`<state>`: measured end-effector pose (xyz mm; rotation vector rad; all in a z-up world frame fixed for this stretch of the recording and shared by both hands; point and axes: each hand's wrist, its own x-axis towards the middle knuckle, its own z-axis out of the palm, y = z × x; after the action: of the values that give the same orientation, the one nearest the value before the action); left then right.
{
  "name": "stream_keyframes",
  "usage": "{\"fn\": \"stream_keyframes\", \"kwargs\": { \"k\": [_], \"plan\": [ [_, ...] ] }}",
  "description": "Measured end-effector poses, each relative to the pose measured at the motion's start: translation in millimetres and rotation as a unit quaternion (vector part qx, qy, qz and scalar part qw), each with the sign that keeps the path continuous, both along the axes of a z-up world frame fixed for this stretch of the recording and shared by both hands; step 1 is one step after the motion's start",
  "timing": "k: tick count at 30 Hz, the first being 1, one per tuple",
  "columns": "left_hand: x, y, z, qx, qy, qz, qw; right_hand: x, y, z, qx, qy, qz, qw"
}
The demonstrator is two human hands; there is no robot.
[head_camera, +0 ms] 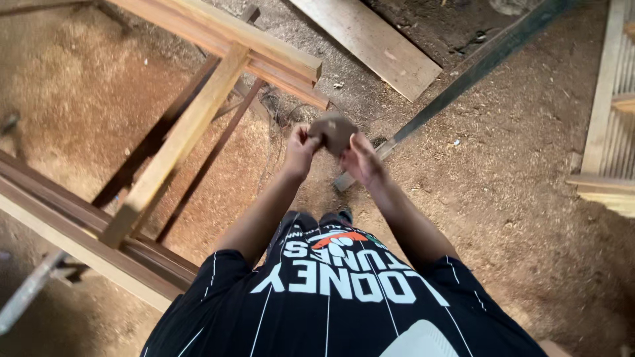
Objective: The person sands the surface and edges of a large rectangular wooden frame by hand using a small piece of sandpaper, moving along the rails and into the corners.
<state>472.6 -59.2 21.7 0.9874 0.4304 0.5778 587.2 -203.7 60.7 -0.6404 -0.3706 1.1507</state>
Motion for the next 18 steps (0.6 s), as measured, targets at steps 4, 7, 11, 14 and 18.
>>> {"fn": "stream_keyframes", "kwargs": {
  "k": [4,7,11,14,18],
  "plan": [
    [29.1,-1.5,14.8,-0.031,-0.064,0.074,0.995,49.5,7.1,1.7,0.003,-0.052,0.026,0.998],
    [39.0,6.9,24.8,-0.045,-0.087,0.103,0.99,78.8,20.8,-3.4,0.025,-0.07,0.052,0.996],
    [48.3,29.7,32.4,-0.08,-0.11,0.132,0.982,104.7,50.6,-9.1,0.02,-0.054,0.111,0.992],
    [56.0,42.5,31.1,-0.101,-0.125,0.14,0.977,109.5,78.5,-6.4,-0.015,0.011,0.112,0.994],
    [76.5,67.2,27.7,-0.139,-0.105,0.164,0.971,117.3,120.1,10.2,-0.013,-0.058,0.153,0.986]
  ]
}}
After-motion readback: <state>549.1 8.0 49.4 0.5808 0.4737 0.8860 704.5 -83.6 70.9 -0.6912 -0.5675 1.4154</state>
